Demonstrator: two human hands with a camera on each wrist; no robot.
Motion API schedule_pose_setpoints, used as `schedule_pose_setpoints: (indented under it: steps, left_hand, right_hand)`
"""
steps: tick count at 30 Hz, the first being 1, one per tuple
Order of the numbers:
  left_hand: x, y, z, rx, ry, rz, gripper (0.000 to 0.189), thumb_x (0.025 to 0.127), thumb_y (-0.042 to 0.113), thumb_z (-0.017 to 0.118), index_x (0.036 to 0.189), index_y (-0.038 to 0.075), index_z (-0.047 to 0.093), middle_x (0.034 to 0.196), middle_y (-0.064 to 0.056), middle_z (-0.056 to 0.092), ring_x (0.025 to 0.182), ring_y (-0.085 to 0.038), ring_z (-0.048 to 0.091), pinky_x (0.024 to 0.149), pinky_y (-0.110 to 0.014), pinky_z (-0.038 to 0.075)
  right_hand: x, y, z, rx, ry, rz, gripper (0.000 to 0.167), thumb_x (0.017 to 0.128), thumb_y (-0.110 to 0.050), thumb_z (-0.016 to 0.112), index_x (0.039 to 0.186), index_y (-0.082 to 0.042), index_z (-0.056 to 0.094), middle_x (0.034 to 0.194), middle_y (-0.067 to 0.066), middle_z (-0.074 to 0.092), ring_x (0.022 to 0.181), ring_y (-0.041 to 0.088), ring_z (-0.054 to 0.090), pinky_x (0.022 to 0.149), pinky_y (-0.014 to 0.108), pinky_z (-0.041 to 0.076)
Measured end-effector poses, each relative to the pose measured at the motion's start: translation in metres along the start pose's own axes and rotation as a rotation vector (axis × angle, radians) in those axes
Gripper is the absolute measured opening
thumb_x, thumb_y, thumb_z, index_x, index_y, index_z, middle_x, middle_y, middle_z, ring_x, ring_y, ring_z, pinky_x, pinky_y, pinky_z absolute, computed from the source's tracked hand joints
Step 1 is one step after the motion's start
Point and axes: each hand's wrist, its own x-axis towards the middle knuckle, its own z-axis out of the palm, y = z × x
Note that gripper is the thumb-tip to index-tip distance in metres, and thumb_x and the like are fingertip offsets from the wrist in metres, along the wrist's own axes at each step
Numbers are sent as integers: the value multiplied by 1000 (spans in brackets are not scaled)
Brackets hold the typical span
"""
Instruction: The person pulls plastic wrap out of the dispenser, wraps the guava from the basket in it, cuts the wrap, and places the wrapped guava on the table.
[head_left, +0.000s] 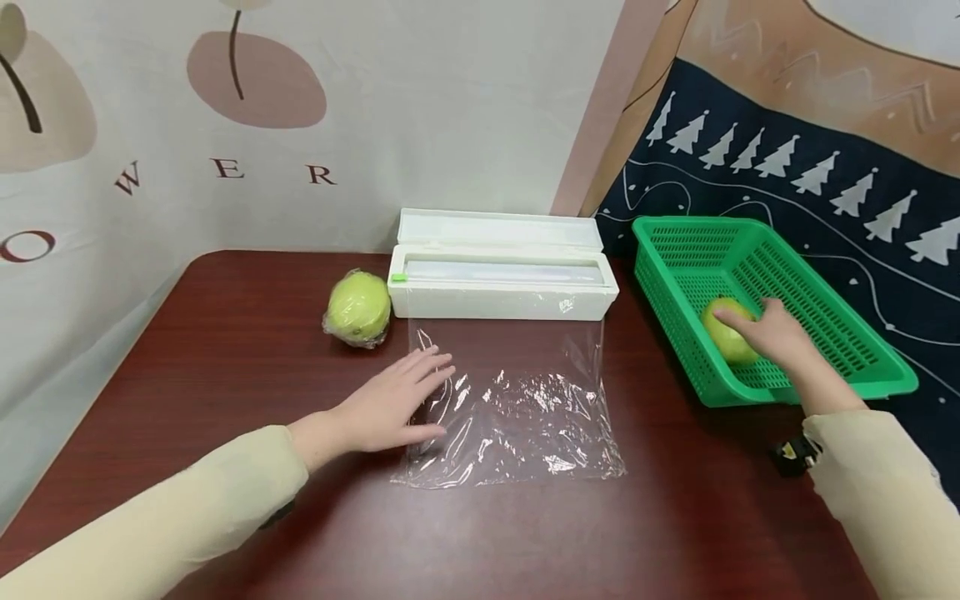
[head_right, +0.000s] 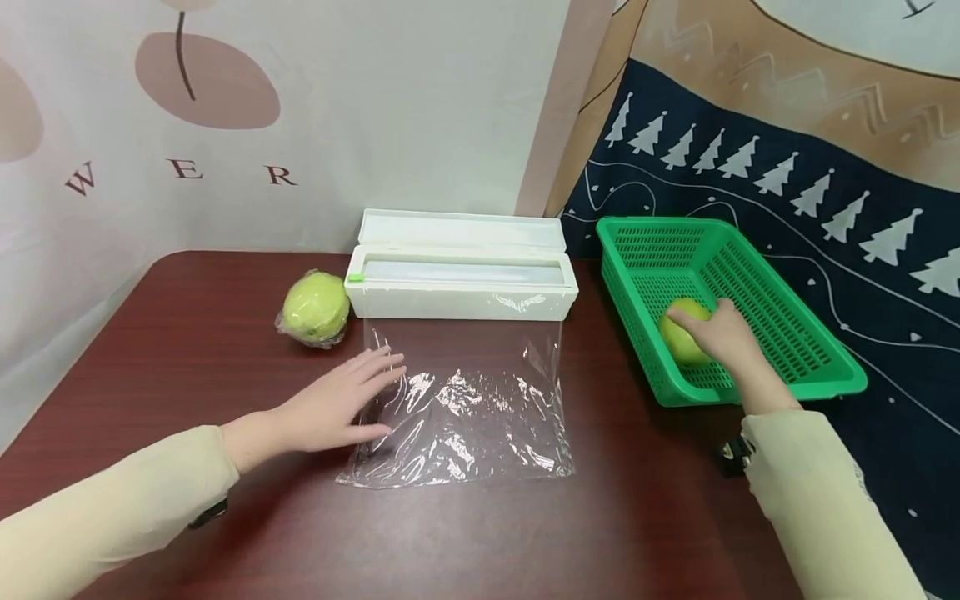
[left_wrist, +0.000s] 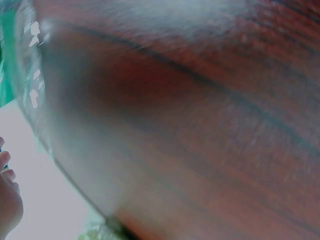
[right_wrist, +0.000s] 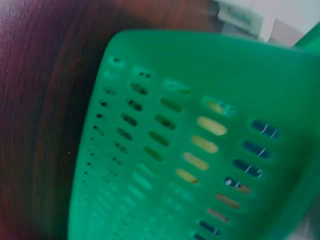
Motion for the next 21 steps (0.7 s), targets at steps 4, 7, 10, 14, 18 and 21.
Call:
schedule_pose_setpoints:
  steps: [4, 7, 10, 14, 18, 21]
  left_hand:
    - [-5, -1, 15, 46, -124, 54, 90, 85, 58, 54, 143, -5, 28, 151, -24, 24, 141, -40, 19, 114, -47, 22]
    - [-9, -3, 23, 55, -170, 58, 89, 86, 60, 50, 145, -3, 27, 153, -23, 20, 142, -38, 18, 114, -46, 24]
    - [-10, -5, 26, 35, -195, 39, 88, 87, 61, 48, 146, -1, 26, 154, -21, 18, 143, -36, 15, 115, -46, 22]
    - [-9, -6, 26, 16, -217, 26, 87, 87, 61, 48, 147, 1, 25, 155, -19, 17, 143, -36, 13, 115, -46, 21]
    - [-8, -6, 26, 17, -221, 25, 86, 87, 60, 48, 146, 1, 27, 154, -20, 19, 143, -37, 14, 115, -46, 22]
    - [-7, -6, 26, 21, -228, 23, 86, 88, 60, 48, 146, 1, 27, 154, -20, 19, 143, -37, 15, 115, -46, 22]
  right_hand:
    - [9, 9, 0, -7, -76, 60, 106, 91, -63, 29, 135, 20, -19, 138, 50, -4, 126, 63, 10, 101, 66, 25]
    - [13, 13, 1, 3, -100, 71, 107, 90, -64, 28, 134, 22, -20, 138, 49, -8, 127, 63, 7, 102, 66, 23]
    - [18, 17, 2, 1, -112, 80, 109, 89, -65, 28, 133, 25, -16, 137, 50, -4, 126, 61, 14, 101, 64, 28]
    - [23, 25, 4, -3, -91, 85, 105, 89, -64, 31, 132, 28, 7, 123, 47, 26, 107, 49, 38, 80, 49, 44]
    - [26, 31, 5, 8, -71, 77, 101, 89, -63, 35, 129, 28, 18, 109, 35, 38, 93, 37, 44, 65, 31, 42]
    - [28, 33, 5, 36, -79, 76, 102, 89, -61, 38, 134, 26, 10, 114, 37, 36, 96, 38, 44, 66, 29, 44]
